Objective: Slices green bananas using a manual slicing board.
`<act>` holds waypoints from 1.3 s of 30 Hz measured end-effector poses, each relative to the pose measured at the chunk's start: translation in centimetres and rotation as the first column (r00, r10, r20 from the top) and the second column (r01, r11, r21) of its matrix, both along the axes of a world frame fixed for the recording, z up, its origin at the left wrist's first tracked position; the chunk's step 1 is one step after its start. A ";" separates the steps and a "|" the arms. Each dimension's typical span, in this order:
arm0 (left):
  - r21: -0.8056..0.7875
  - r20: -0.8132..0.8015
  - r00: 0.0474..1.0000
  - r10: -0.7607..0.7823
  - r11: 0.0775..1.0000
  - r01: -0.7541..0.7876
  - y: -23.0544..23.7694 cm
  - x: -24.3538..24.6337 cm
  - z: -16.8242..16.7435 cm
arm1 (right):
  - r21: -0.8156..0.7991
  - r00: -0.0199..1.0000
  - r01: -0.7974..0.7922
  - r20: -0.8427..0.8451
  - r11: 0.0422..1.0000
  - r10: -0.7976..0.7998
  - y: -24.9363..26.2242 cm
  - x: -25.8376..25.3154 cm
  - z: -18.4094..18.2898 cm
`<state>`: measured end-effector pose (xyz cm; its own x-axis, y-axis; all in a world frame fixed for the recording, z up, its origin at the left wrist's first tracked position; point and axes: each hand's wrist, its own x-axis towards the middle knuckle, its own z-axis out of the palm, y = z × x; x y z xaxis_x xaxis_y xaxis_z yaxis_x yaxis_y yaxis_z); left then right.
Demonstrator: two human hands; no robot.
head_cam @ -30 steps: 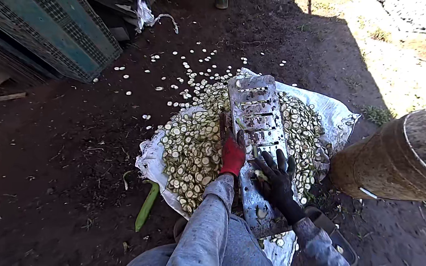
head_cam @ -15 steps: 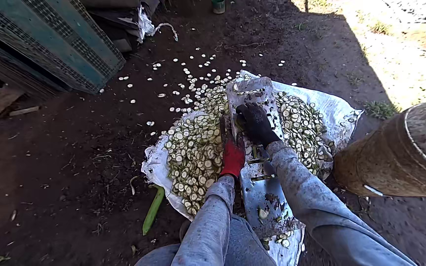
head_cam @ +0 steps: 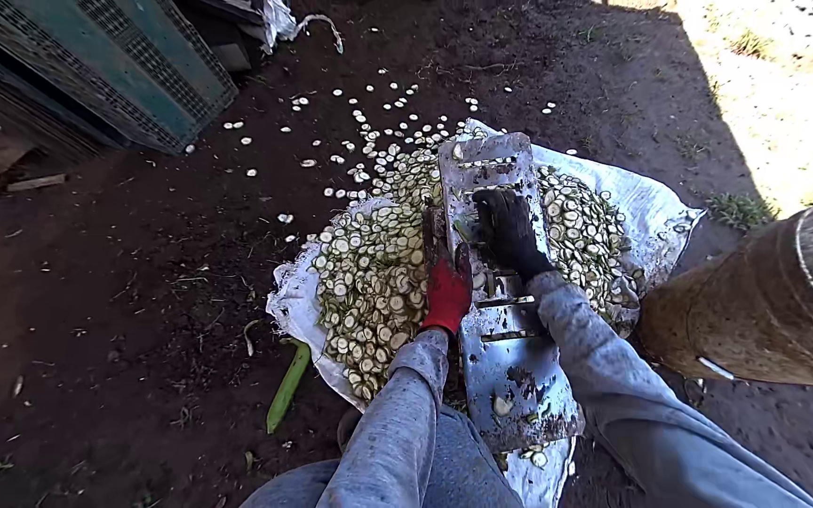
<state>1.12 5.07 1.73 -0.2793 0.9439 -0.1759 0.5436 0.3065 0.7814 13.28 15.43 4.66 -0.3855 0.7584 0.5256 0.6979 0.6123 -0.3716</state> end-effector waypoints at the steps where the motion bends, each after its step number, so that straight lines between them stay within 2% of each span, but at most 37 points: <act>1: 0.010 0.006 1.000 0.007 1.000 -0.007 0.2 0.0 0.0 | -0.025 0.999 0.029 0.027 0.999 -0.028 3.1 -0.7 0.9; 3: 0.012 0.013 1.000 0.017 1.000 -0.017 0.2 -0.2 0.1 | -0.086 0.999 0.051 0.021 0.995 -0.049 5.2 -1.6 1.7; 4: 0.005 0.019 1.000 0.010 1.000 -0.010 0.0 -0.2 0.1 | -0.128 0.999 0.045 -0.007 0.991 -0.046 4.0 -1.4 1.6; 7: 0.005 0.025 1.000 0.002 1.000 -0.002 0.0 -0.2 0.1 | -0.178 0.991 -0.045 -0.133 0.983 0.022 -6.7 1.2 -0.3; 9: 0.015 0.031 1.000 0.004 1.000 -0.005 0.1 0.0 0.2 | -0.133 0.987 -0.025 -0.163 0.991 0.003 -15.2 3.4 -2.6; 11: 0.020 0.028 1.000 0.008 1.000 -0.009 0.3 0.0 0.2 | -0.073 0.991 -0.034 -0.135 0.997 0.024 -19.2 4.8 -3.7; 13: -0.003 0.016 1.000 -0.003 1.000 0.003 -0.1 -0.1 0.2 | -0.027 0.993 -0.066 -0.100 0.997 0.063 -17.3 4.8 -3.7; 16: -0.015 -0.006 1.000 -0.009 1.000 0.009 -0.2 -0.1 0.2 | -0.034 0.990 -0.135 0.022 0.990 0.136 -8.3 3.7 -2.5; 19: -0.051 0.000 1.000 0.000 0.999 0.000 -0.5 0.1 0.8 | -0.088 0.993 -0.029 0.115 0.996 0.039 -1.5 2.0 -0.7; 21: -0.046 0.011 1.000 0.004 0.999 -0.004 -0.7 0.1 0.8 | -0.132 0.996 -0.022 0.086 0.991 0.034 -2.2 1.9 -0.1; 26: 0.000 -0.009 1.000 0.001 1.000 -0.001 0.1 0.1 -0.1 | -0.202 0.987 -0.157 -0.001 0.967 0.160 -15.2 5.6 -3.4; 27: 0.008 -0.009 1.000 0.005 1.000 -0.005 0.3 0.1 -0.1 | -0.197 0.986 -0.159 0.013 0.967 0.165 -16.2 5.9 -3.6; 29: -0.009 -0.005 1.000 0.002 1.000 -0.002 0.1 0.0 -0.1 | -0.155 0.985 -0.135 0.085 0.979 0.150 -14.4 5.7 -3.5; 35: -0.025 -0.018 1.000 0.004 1.000 -0.004 0.1 0.0 0.8 | -0.166 0.955 -0.080 0.270 0.983 0.124 0.5 2.2 0.3; 37: -0.025 -0.013 1.000 0.006 1.000 -0.007 0.0 -0.3 1.2 | -0.152 0.950 -0.114 0.273 0.982 0.153 2.8 1.7 0.5; 39: -0.044 -0.022 1.000 -0.001 0.999 0.000 -0.8 -0.1 0.9 | -0.142 0.951 -0.091 0.281 0.986 0.128 2.8 2.0 0.2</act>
